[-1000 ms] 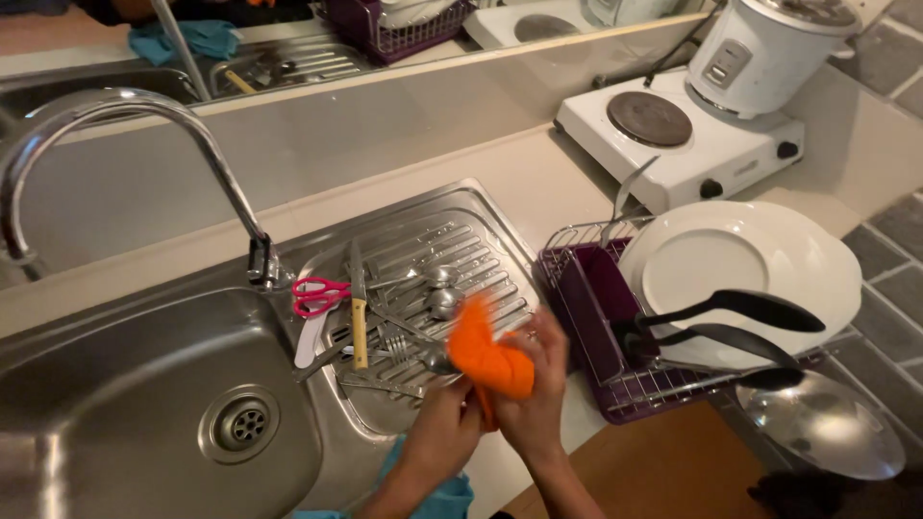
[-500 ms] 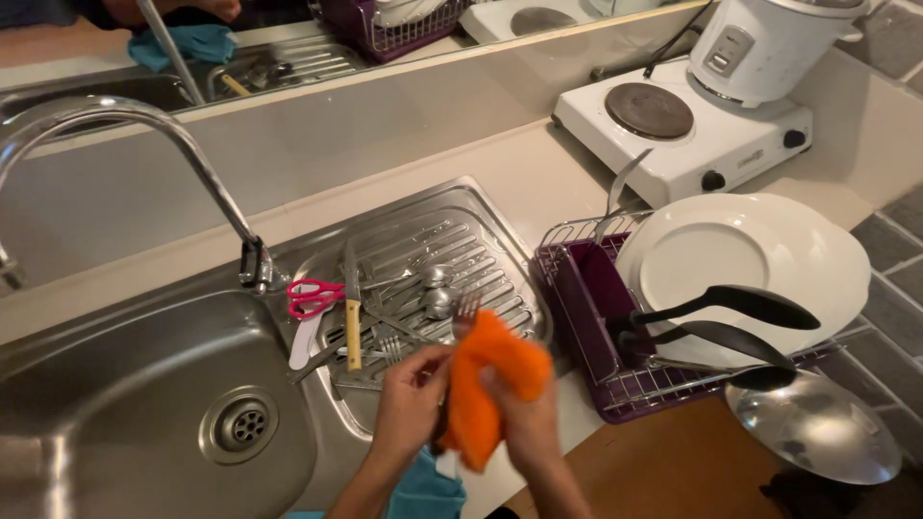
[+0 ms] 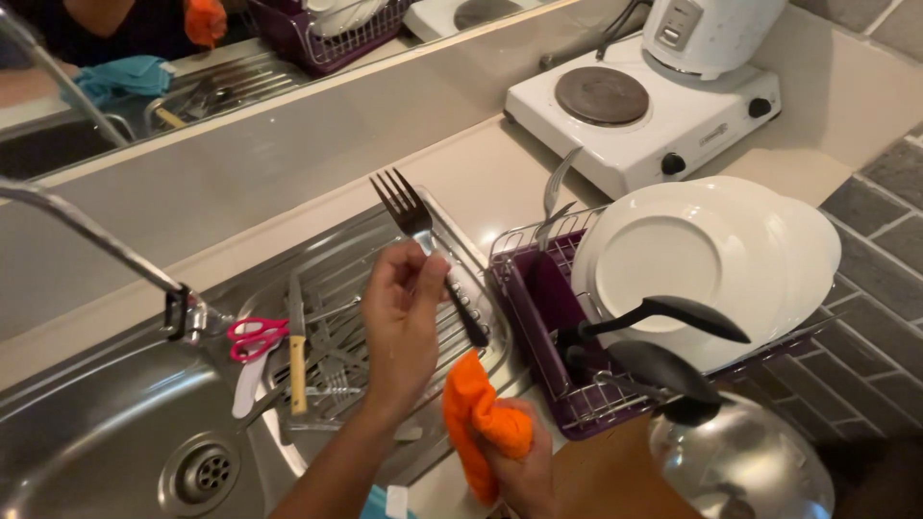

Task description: Drying plates and cutlery with a cloth and placing them in a drying rack

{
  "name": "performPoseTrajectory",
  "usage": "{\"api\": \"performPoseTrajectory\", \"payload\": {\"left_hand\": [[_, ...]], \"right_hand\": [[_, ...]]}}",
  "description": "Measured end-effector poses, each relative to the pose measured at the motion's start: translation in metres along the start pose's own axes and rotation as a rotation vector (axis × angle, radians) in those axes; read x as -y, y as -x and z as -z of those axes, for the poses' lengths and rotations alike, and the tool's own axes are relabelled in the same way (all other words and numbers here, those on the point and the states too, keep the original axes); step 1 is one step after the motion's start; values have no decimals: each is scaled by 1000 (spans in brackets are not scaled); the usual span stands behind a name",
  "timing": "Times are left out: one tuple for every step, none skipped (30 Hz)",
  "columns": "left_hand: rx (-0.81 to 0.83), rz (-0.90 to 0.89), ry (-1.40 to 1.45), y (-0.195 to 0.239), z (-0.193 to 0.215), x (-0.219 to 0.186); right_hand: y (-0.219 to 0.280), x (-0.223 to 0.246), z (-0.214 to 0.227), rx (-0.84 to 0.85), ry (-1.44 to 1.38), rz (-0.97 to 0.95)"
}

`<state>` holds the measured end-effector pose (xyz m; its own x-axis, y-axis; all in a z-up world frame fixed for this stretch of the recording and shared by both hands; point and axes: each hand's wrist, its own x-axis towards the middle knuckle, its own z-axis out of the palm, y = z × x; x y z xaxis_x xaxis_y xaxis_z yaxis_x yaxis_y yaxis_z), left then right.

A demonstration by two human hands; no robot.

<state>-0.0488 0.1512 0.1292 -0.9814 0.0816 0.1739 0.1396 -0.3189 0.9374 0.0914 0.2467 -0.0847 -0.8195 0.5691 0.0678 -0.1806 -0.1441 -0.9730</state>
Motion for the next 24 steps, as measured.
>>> {"api": "performPoseTrajectory", "payload": {"left_hand": [[62,-78,-47,-7,-11,-2],[124,-157,-93,-14,-21,-5],[129,-152,-95,-18,-31,-2],[168,-51,-188,-22,-41,1],[207,48,-279,-28,-51,3],[212,50,-281,-33,-56,17],[289,-77,-368,-37,-61,30],[366,-205,-453,-41,-65,44],[372,-206,-452,-44,-70,59],[322,-278,-493,-48,-74,74],[272,-345,-534,-49,-77,89],[277,-340,-534,-53,-77,96],[365,-340,-608,-58,-77,103],[453,-341,-681,-62,-76,109],[457,-336,-680,-67,-78,116],[474,-268,-742,-72,-79,122],[490,-201,-802,-77,-80,128],[495,-197,-801,-82,-80,136],[492,-226,-910,-87,-78,144],[488,-255,-1019,-91,-77,151],[493,-252,-1019,-96,-75,153],[484,-237,-1052,-101,-74,154],[473,-221,-1085,-105,-70,155],[474,-216,-1086,-107,-69,153]], "right_hand": [[-3,-18,10,-52,52,43],[-6,-37,19,-104,104,85],[-8,-37,19,-110,102,81],[-9,-36,19,-169,171,46],[-12,-35,19,-228,241,14],[-15,-43,21,-233,240,12],[-15,-50,23,-251,374,115],[-15,-57,25,-268,508,217],[-16,-60,29,-274,509,217],[-18,-64,32,-250,517,229],[-16,-67,36,-224,527,236],[-15,-69,39,-229,529,231],[-13,-72,41,-189,542,242],[-12,-74,43,-148,554,253],[-11,-73,42,-152,556,248],[-10,-72,40,-137,492,232],[-10,-71,38,-124,428,218],[-13,-71,38,-127,430,214],[-15,-70,38,-128,428,311],[-17,-70,37,-129,425,409],[-19,-65,37,-132,426,405],[-22,-61,35,-128,426,419],[-23,-56,34,-120,426,432],[-23,-51,33,-120,427,428]]}}
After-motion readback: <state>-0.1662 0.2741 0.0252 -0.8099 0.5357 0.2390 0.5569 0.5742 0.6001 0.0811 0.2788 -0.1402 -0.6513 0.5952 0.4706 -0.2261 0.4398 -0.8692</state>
